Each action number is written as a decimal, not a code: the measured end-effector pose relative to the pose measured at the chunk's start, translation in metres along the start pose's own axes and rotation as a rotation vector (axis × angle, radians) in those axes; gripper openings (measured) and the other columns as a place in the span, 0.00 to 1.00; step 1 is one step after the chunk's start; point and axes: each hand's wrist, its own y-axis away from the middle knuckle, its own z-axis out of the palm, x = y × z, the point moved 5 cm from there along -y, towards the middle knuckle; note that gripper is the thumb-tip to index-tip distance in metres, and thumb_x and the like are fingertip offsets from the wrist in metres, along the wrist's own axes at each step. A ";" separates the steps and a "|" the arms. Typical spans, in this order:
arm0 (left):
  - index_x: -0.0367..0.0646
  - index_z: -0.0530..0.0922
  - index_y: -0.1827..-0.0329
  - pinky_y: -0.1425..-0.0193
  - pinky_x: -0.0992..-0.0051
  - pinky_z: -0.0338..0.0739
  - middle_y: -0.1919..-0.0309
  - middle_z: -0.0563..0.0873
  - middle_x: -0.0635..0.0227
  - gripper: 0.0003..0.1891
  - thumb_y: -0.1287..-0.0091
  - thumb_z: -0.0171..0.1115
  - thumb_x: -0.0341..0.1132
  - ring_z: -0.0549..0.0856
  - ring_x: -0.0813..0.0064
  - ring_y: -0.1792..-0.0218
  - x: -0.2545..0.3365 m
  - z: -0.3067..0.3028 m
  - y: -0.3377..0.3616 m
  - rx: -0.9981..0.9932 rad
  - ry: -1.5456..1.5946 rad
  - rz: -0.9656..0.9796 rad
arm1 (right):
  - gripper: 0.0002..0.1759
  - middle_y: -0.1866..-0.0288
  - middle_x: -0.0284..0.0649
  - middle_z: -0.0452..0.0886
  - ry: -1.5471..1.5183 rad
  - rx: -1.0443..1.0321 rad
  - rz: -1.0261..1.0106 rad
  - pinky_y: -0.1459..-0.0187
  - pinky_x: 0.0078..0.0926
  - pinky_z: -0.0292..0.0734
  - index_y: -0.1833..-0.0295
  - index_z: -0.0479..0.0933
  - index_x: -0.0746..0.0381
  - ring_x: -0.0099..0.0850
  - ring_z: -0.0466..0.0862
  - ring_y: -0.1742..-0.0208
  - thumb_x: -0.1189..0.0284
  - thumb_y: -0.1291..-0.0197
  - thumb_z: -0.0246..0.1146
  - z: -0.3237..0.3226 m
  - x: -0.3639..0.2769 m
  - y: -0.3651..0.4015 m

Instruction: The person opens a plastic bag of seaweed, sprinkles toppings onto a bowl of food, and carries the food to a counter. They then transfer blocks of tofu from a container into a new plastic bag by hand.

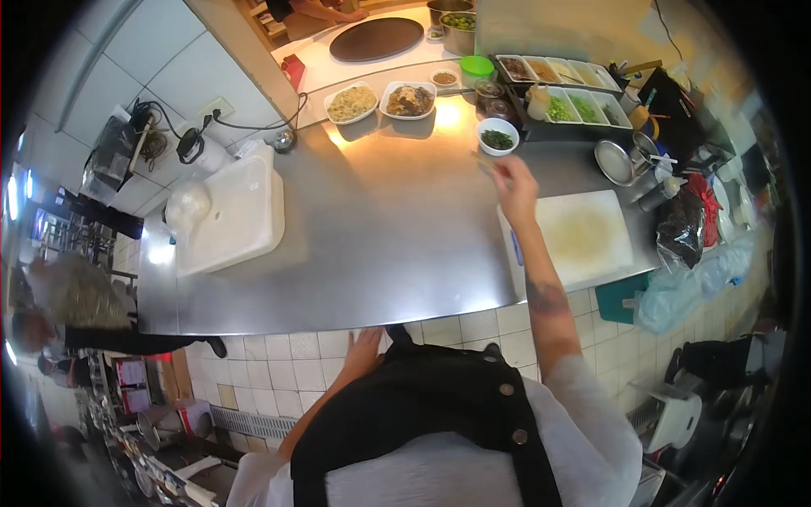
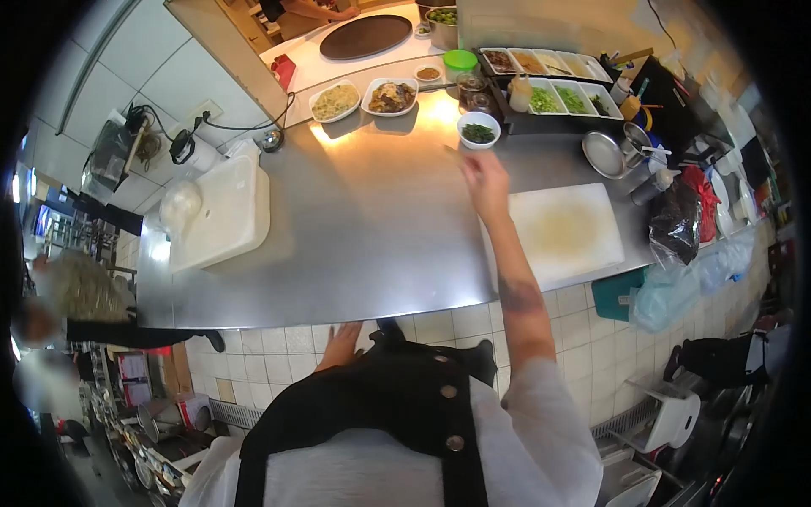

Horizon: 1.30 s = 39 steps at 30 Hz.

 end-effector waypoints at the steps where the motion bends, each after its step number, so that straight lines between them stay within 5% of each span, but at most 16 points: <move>1: 0.41 0.58 0.33 0.34 0.46 0.57 0.36 0.66 0.56 0.37 0.47 0.63 0.36 0.63 0.58 0.33 -0.021 -0.010 0.016 -0.009 0.028 -0.047 | 0.10 0.67 0.45 0.77 -0.006 -0.114 -0.036 0.63 0.27 0.75 0.61 0.75 0.65 0.38 0.80 0.67 0.79 0.50 0.65 0.033 -0.011 -0.021; 4: 0.37 0.66 0.37 0.37 0.60 0.67 0.45 0.76 0.50 0.30 0.44 0.62 0.33 0.72 0.52 0.40 -0.106 -0.030 0.070 -0.015 0.462 -0.157 | 0.08 0.68 0.46 0.77 0.065 -0.295 -0.150 0.62 0.30 0.75 0.63 0.74 0.66 0.41 0.79 0.66 0.78 0.50 0.64 0.111 0.001 -0.077; 6: 0.34 0.72 0.44 0.47 0.68 0.75 0.55 0.81 0.47 0.22 0.42 0.60 0.32 0.81 0.50 0.51 -0.149 -0.056 0.098 -0.038 0.582 -0.420 | 0.07 0.68 0.46 0.78 0.139 -0.362 -0.227 0.62 0.31 0.74 0.64 0.74 0.66 0.42 0.79 0.65 0.78 0.50 0.64 0.148 0.009 -0.101; 12: 0.35 0.78 0.52 0.67 0.73 0.76 0.78 0.85 0.60 0.14 0.40 0.58 0.31 0.85 0.70 0.74 -0.244 -0.125 0.126 0.261 0.668 -0.473 | 0.05 0.67 0.46 0.79 0.316 -0.495 -0.171 0.62 0.35 0.74 0.68 0.74 0.64 0.42 0.80 0.63 0.76 0.50 0.62 0.208 0.026 -0.133; 15: 0.35 0.78 0.52 0.77 0.79 0.67 0.84 0.82 0.65 0.14 0.37 0.56 0.33 0.76 0.84 0.81 -0.257 -0.177 0.123 0.285 0.721 -0.548 | 0.05 0.70 0.48 0.77 0.321 -0.543 -0.120 0.62 0.36 0.73 0.68 0.73 0.64 0.43 0.79 0.66 0.76 0.51 0.63 0.236 0.062 -0.136; 18: 0.35 0.78 0.52 0.73 0.79 0.70 0.82 0.82 0.67 0.13 0.35 0.54 0.33 0.78 0.83 0.78 -0.280 -0.225 0.110 0.380 0.709 -0.453 | 0.06 0.71 0.47 0.76 0.273 -0.489 -0.100 0.63 0.37 0.72 0.69 0.72 0.65 0.42 0.78 0.67 0.76 0.50 0.63 0.238 0.069 -0.130; 19: 0.34 0.78 0.53 0.70 0.79 0.71 0.80 0.82 0.68 0.12 0.35 0.53 0.32 0.78 0.83 0.76 -0.274 -0.256 0.102 0.425 0.721 -0.452 | 0.11 0.68 0.45 0.77 0.302 -0.523 -0.053 0.62 0.36 0.73 0.62 0.74 0.64 0.41 0.78 0.65 0.76 0.52 0.66 0.244 0.094 -0.128; 23: 0.36 0.78 0.52 0.59 0.80 0.72 0.72 0.83 0.69 0.12 0.34 0.56 0.33 0.78 0.85 0.67 -0.321 -0.341 0.077 0.742 0.788 -0.341 | 0.26 0.62 0.43 0.77 0.222 -0.365 -0.100 0.60 0.33 0.74 0.49 0.72 0.61 0.38 0.78 0.63 0.76 0.58 0.70 0.206 0.007 -0.122; 24: 0.36 0.78 0.52 0.57 0.80 0.72 0.68 0.83 0.69 0.12 0.34 0.57 0.35 0.77 0.84 0.65 -0.339 -0.367 0.073 0.831 0.572 -0.330 | 0.31 0.61 0.43 0.77 0.261 -0.295 -0.087 0.59 0.33 0.75 0.45 0.70 0.60 0.37 0.78 0.62 0.76 0.59 0.71 0.197 -0.002 -0.116; 26: 0.36 0.78 0.53 0.56 0.78 0.73 0.63 0.83 0.66 0.13 0.34 0.58 0.35 0.78 0.80 0.60 -0.355 -0.423 0.067 1.035 0.436 -0.359 | 0.20 0.61 0.45 0.75 0.228 -0.213 -0.060 0.66 0.31 0.73 0.55 0.74 0.66 0.35 0.75 0.70 0.75 0.55 0.69 0.185 0.000 -0.091; 29: 0.38 0.78 0.52 0.55 0.76 0.74 0.60 0.83 0.63 0.13 0.35 0.58 0.36 0.80 0.74 0.57 -0.343 -0.486 0.053 1.202 0.280 -0.421 | 0.14 0.79 0.40 0.68 0.176 -0.314 0.163 0.75 0.28 0.64 0.73 0.67 0.65 0.30 0.66 0.79 0.74 0.50 0.67 0.170 0.010 -0.032; 33: 0.38 0.78 0.53 0.52 0.71 0.73 0.58 0.81 0.58 0.13 0.38 0.59 0.34 0.81 0.65 0.54 -0.337 -0.489 0.005 1.135 0.237 -0.306 | 0.18 0.86 0.38 0.59 0.113 -0.328 0.414 0.79 0.31 0.56 0.78 0.62 0.64 0.27 0.58 0.82 0.70 0.39 0.59 0.142 -0.002 0.068; 36: 0.38 0.77 0.54 0.46 0.65 0.71 0.55 0.79 0.54 0.13 0.41 0.60 0.32 0.77 0.57 0.50 -0.315 -0.459 -0.033 0.962 -0.072 -0.240 | 0.18 0.85 0.36 0.58 0.075 -0.279 0.555 0.79 0.27 0.56 0.77 0.61 0.64 0.21 0.59 0.79 0.69 0.35 0.53 0.125 -0.021 0.127; 38: 0.39 0.76 0.54 0.42 0.62 0.67 0.53 0.77 0.52 0.13 0.42 0.60 0.31 0.74 0.52 0.47 -0.281 -0.433 -0.060 0.907 -0.004 -0.147 | 0.16 0.84 0.41 0.63 0.056 -0.332 0.633 0.77 0.30 0.60 0.75 0.63 0.65 0.26 0.63 0.79 0.69 0.35 0.53 0.115 -0.041 0.147; 39: 0.39 0.76 0.53 0.41 0.63 0.67 0.51 0.76 0.52 0.14 0.42 0.60 0.31 0.73 0.52 0.46 -0.268 -0.420 -0.075 0.850 0.005 -0.102 | 0.13 0.74 0.51 0.72 0.109 -0.399 0.573 0.68 0.35 0.69 0.69 0.68 0.68 0.41 0.74 0.73 0.70 0.35 0.51 0.111 -0.057 0.145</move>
